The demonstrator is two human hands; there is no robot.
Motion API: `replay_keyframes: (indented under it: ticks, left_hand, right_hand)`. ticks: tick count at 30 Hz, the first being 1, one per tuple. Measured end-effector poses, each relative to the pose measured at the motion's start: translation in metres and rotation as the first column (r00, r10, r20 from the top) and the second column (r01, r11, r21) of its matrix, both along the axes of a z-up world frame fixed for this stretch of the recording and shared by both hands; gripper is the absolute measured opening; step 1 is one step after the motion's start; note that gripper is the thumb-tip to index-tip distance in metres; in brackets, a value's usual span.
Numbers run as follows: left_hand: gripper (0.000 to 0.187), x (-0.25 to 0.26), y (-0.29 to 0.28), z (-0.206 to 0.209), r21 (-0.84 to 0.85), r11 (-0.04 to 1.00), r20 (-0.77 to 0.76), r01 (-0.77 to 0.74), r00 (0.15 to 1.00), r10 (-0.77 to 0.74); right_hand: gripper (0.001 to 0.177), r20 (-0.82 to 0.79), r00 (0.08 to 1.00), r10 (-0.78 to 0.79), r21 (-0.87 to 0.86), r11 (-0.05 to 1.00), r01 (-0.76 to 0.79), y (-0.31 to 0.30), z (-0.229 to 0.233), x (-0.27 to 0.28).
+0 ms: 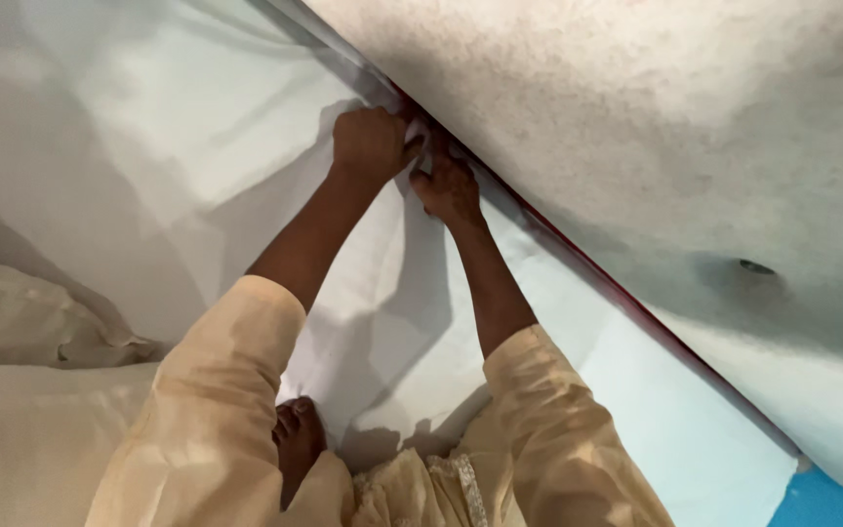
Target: The person tucks the edges of a white bedsheet into the gap between the mattress and a red headboard by hand, moving along the width of the bed while sitting and kneeling on it.
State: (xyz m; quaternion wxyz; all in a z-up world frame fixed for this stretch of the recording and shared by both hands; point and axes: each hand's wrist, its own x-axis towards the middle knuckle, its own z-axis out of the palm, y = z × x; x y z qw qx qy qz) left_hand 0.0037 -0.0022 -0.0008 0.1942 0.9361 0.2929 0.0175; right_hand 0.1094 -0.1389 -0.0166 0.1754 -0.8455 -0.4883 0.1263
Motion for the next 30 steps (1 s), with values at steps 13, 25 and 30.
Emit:
replay_keyframes:
  ticks: [13,25,30]
  left_hand:
    - [0.073,-0.04,-0.008,-0.007,0.16,0.981,0.215,-0.106,0.974,0.07]
    - [0.025,-0.006,0.035,-0.008,0.106,0.993,-0.005,-0.059,0.998,0.06]
    - [0.017,-0.002,0.033,-0.013,0.125,0.989,-0.018,-0.079,0.996,0.082]
  right_hand:
    - [0.096,-0.037,0.982,-0.187,-0.257,0.951,0.172,0.003,0.065,-0.063]
    - [0.093,-0.228,0.952,-0.205,-0.405,0.909,0.099,0.07,0.064,-0.033]
    - [0.097,-0.251,0.947,-0.2,-0.391,0.916,0.09,0.074,0.075,-0.036]
